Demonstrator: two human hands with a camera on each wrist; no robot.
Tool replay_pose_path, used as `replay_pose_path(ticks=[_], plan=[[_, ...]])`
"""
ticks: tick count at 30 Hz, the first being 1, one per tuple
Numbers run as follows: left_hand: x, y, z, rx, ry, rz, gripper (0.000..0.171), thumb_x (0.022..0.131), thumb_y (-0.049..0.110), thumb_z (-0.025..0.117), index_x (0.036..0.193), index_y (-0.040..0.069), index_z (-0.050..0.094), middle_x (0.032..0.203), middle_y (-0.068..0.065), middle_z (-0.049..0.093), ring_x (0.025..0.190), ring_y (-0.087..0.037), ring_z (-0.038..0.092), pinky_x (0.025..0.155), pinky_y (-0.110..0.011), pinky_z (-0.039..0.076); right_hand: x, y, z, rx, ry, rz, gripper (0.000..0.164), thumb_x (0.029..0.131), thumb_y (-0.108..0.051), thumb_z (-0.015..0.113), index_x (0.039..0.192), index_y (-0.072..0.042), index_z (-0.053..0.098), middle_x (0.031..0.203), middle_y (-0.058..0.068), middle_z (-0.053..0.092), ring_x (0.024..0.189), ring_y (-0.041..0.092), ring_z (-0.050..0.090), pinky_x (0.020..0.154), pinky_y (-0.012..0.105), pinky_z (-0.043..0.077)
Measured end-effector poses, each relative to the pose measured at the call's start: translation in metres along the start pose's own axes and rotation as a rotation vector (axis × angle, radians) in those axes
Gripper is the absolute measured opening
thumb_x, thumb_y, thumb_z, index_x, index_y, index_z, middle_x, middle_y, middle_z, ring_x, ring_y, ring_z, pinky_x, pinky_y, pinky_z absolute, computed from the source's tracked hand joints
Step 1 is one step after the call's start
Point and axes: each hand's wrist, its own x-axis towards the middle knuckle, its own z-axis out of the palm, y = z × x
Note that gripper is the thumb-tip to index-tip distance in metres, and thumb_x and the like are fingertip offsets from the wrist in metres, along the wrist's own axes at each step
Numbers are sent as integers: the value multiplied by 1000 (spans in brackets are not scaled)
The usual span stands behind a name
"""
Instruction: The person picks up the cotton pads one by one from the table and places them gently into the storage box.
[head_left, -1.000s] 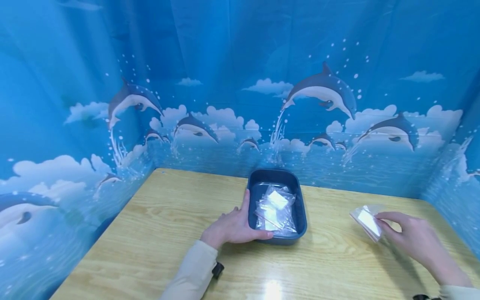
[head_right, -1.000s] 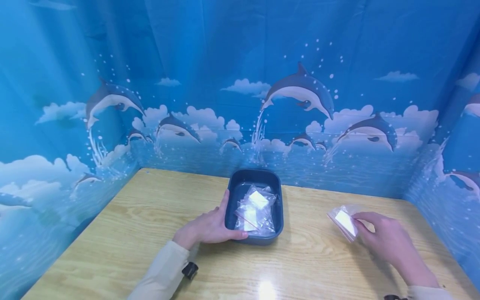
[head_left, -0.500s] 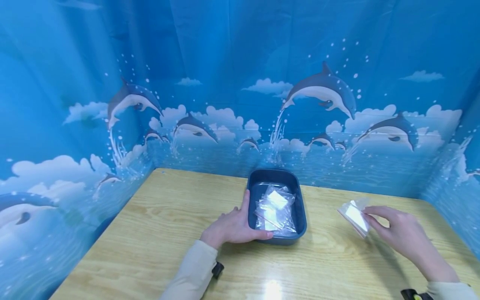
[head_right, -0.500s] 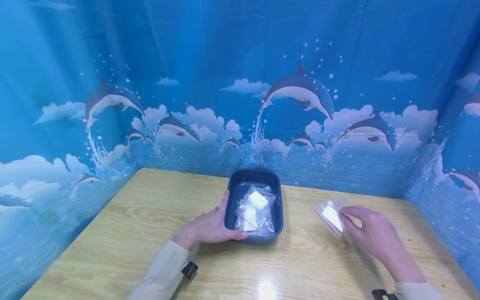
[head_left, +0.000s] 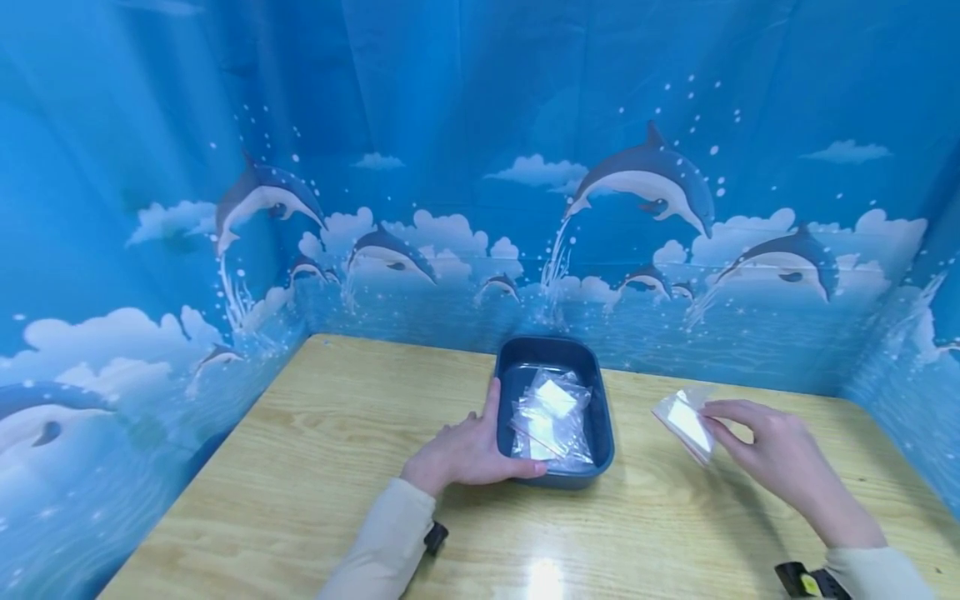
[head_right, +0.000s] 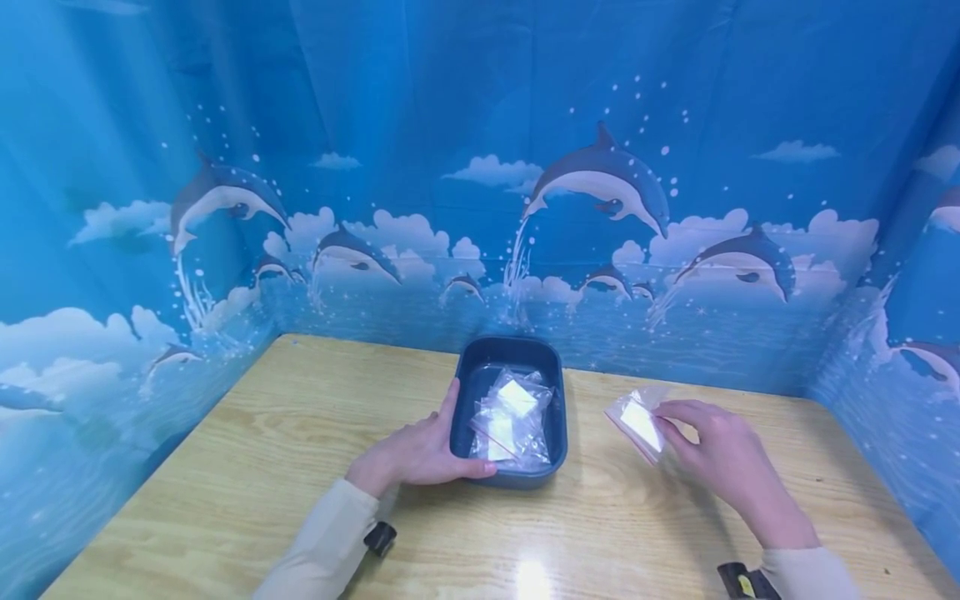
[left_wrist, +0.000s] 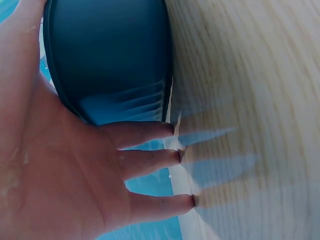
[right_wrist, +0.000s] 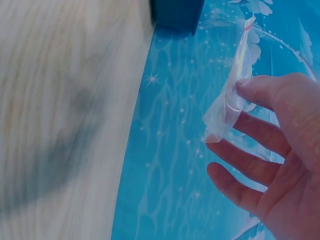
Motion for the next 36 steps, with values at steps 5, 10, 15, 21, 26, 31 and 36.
replay_pose_path(ticks=[5,10,15,21,26,31,36], plan=[[0,0,0,2,1,-1,139,71,88,65,164,25,-15,158,-29,41,142,-46,48,117,-64,38,9,-10,4,26,-6,-10,30,71,0,86,100,-8,80,95,14,80,80,37,75,65,52,59],[0,-1,-1,1,5,0,139,71,88,65,164,25,-16,157,-30,42,141,-46,50,116,-63,40,20,-22,8,61,-39,1,27,76,-1,84,101,-8,80,98,15,80,85,37,75,68,54,60],[0,0,-2,2,9,0,139,71,89,65,164,26,-16,157,-30,43,139,-47,51,113,-62,43,32,-33,12,89,-57,0,24,79,-2,84,102,-9,81,101,14,80,90,38,75,73,55,60],[0,0,-2,5,11,3,138,71,88,65,165,25,-14,155,-31,44,134,-48,55,108,-60,49,43,-43,22,115,-69,-19,23,80,-4,84,102,-10,81,105,14,79,95,38,75,77,55,61],[1,-1,-2,10,3,10,139,70,90,64,164,25,-15,156,-31,43,135,-48,54,110,-60,47,50,-51,30,138,-78,-43,21,82,-4,83,102,-11,81,105,13,79,95,36,76,78,54,61],[2,-1,-1,10,0,11,139,70,91,63,164,25,-15,157,-30,43,136,-47,53,110,-60,47,57,-59,36,150,-82,-74,19,84,-5,82,103,-10,81,105,11,80,94,32,76,78,51,62],[1,-1,-1,9,-9,9,138,71,89,64,164,25,-16,157,-30,42,137,-47,53,111,-59,47,63,-65,40,158,-91,-99,20,84,-5,81,104,-8,81,104,10,80,95,31,76,78,49,63]])
